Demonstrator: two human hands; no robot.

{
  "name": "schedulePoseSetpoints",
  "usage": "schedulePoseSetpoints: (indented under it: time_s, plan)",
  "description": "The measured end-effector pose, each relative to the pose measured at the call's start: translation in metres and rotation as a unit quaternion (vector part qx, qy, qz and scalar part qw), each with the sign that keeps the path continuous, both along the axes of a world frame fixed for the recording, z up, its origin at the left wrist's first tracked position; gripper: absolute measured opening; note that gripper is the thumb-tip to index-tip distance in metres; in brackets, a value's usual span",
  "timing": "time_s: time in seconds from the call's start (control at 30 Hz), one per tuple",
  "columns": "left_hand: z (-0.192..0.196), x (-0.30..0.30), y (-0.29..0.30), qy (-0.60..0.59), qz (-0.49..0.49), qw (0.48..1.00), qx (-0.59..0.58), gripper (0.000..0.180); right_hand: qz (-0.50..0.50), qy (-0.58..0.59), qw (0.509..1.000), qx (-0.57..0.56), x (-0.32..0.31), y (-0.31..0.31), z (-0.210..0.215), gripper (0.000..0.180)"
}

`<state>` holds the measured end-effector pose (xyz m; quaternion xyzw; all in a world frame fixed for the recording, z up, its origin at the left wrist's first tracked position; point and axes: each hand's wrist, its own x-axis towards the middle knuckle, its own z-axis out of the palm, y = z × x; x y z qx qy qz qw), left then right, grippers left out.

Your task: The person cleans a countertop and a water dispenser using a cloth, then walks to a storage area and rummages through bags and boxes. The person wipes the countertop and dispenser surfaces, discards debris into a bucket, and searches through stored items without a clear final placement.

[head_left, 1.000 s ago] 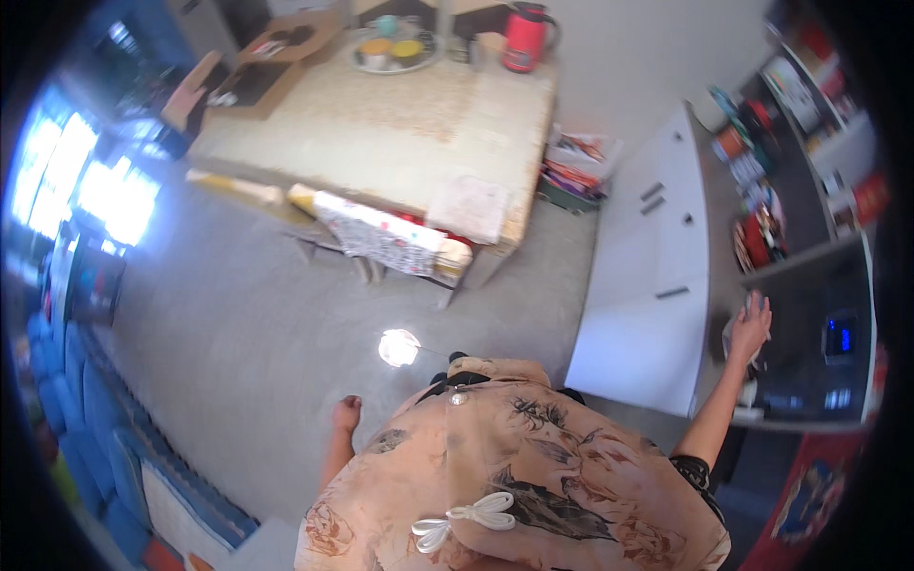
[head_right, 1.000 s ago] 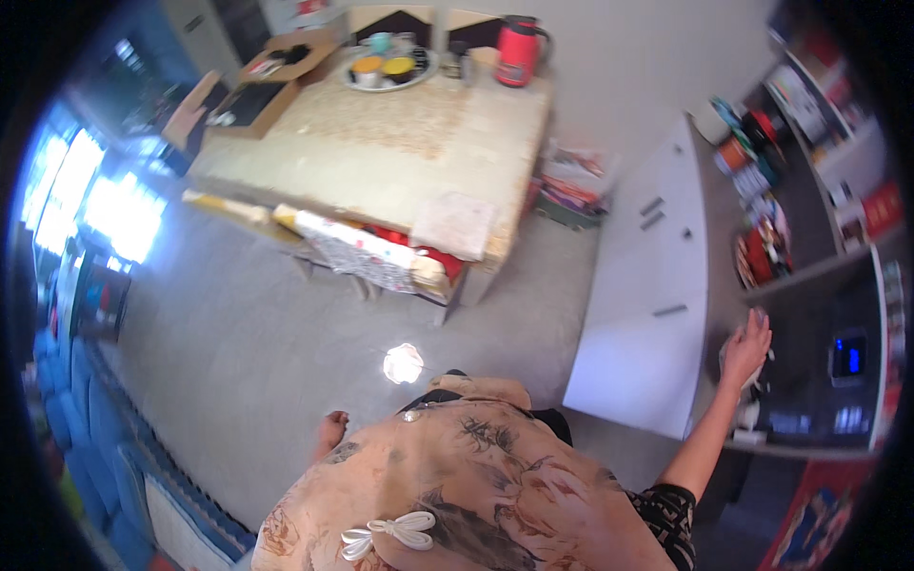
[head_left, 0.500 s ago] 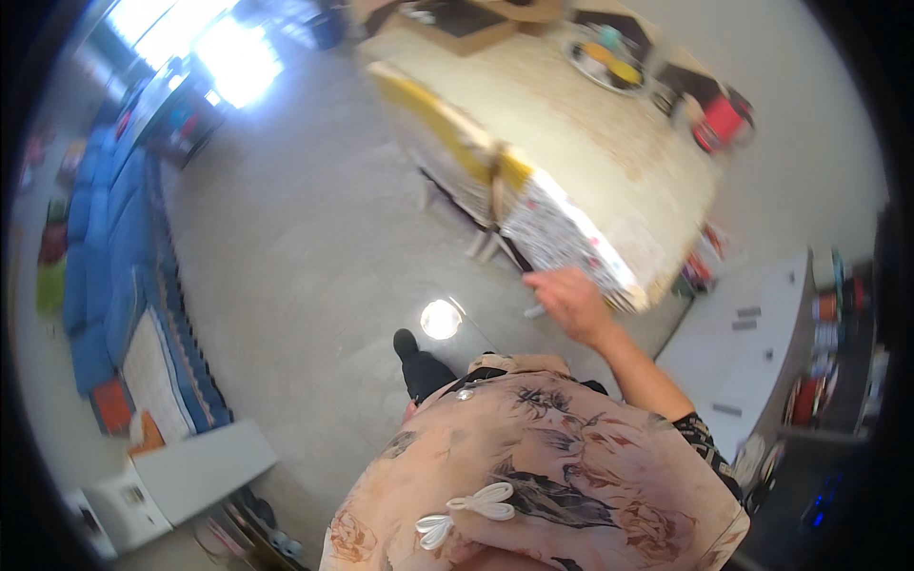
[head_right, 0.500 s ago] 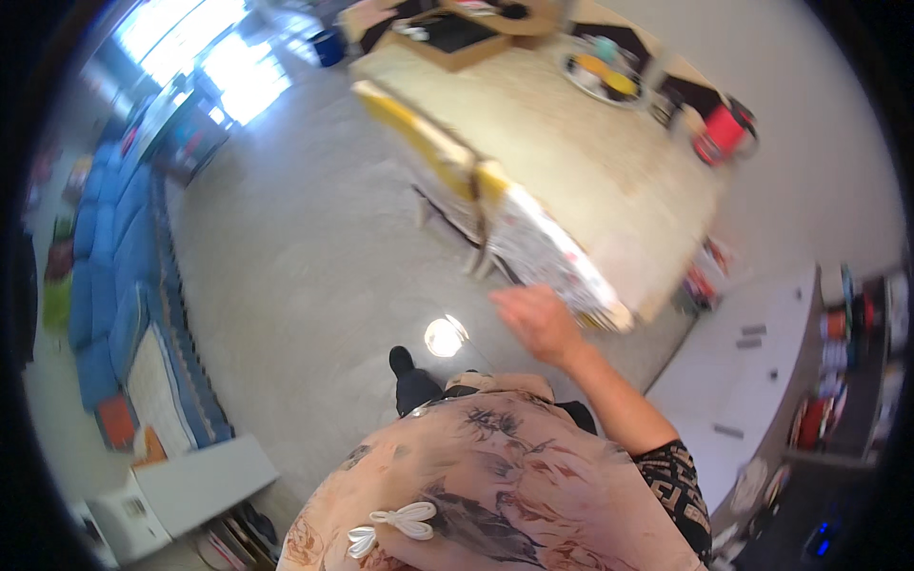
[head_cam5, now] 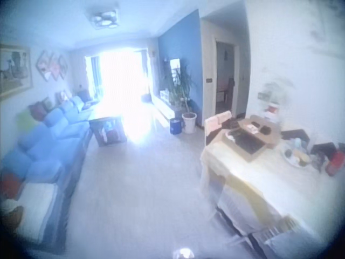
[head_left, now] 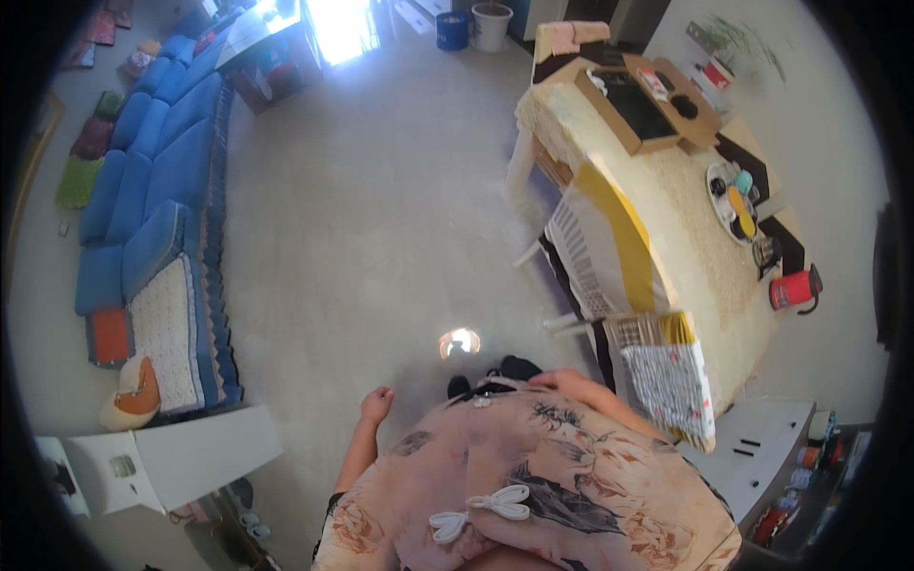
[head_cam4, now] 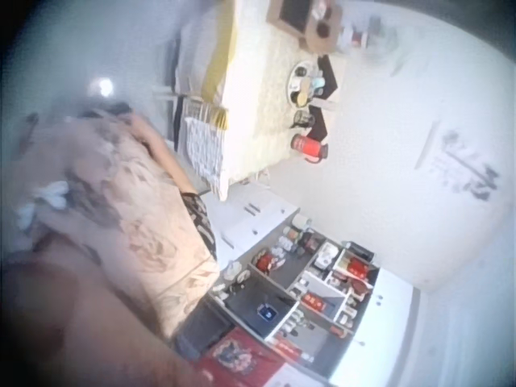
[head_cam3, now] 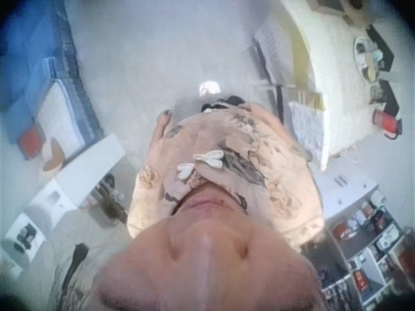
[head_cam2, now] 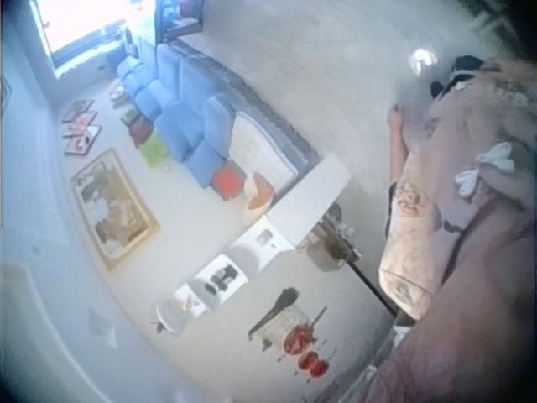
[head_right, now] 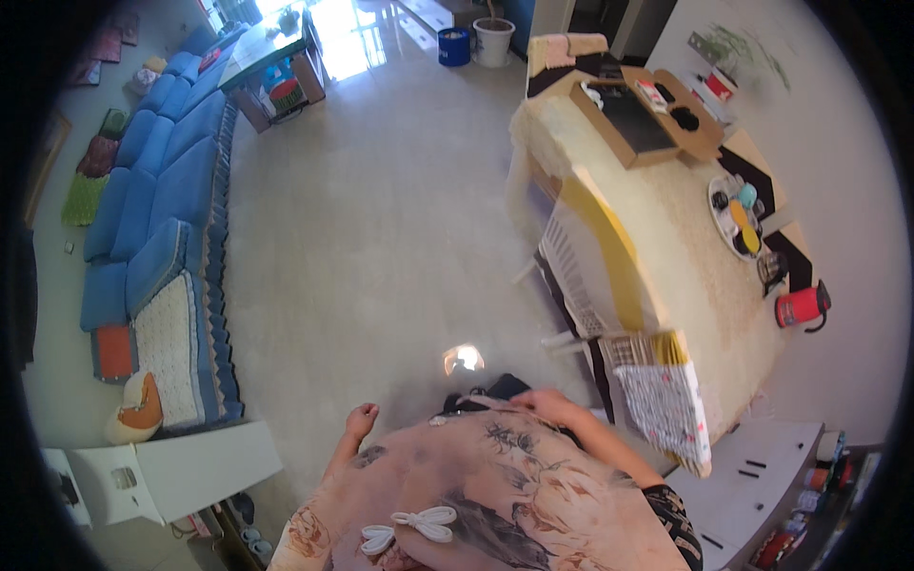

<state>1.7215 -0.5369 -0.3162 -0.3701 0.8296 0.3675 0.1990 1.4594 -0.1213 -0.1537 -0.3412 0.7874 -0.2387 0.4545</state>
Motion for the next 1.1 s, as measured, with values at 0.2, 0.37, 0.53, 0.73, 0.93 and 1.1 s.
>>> schedulePoseSetpoints:
  time_s: [0.2,0.37,0.53,0.73,0.93,1.1]
  plan:
    - [-0.031,-0.155,-0.106,0.131,0.11,0.985,0.015,0.039,-0.029,-0.003,0.998,0.057,-0.103,-0.038,-0.036,0.042]
    - [-0.051,-0.219,-0.175,0.087,0.112,0.988,0.068,0.038,-0.021,0.005,0.999,0.033,-0.247,-0.132,-0.041,0.044]
    - [-0.034,-0.196,-0.196,0.072,0.225,0.966,0.107,0.04,0.115,0.191,0.974,0.042,-0.387,-0.248,-0.01,0.04]
    - [-0.05,-0.299,-0.225,-0.072,0.217,0.969,0.099,0.042,0.104,0.239,0.965,-0.017,-0.525,-0.363,-0.016,0.038]
    - [-0.068,-0.449,-0.343,-0.111,0.126,0.983,0.074,0.043,0.053,0.233,0.97,0.036,-0.64,-0.424,-0.049,0.039]
    - [-0.056,-0.61,-0.532,-0.161,-0.005,0.986,-0.048,0.043,-0.064,0.23,0.967,0.092,-0.717,-0.431,-0.039,0.039]
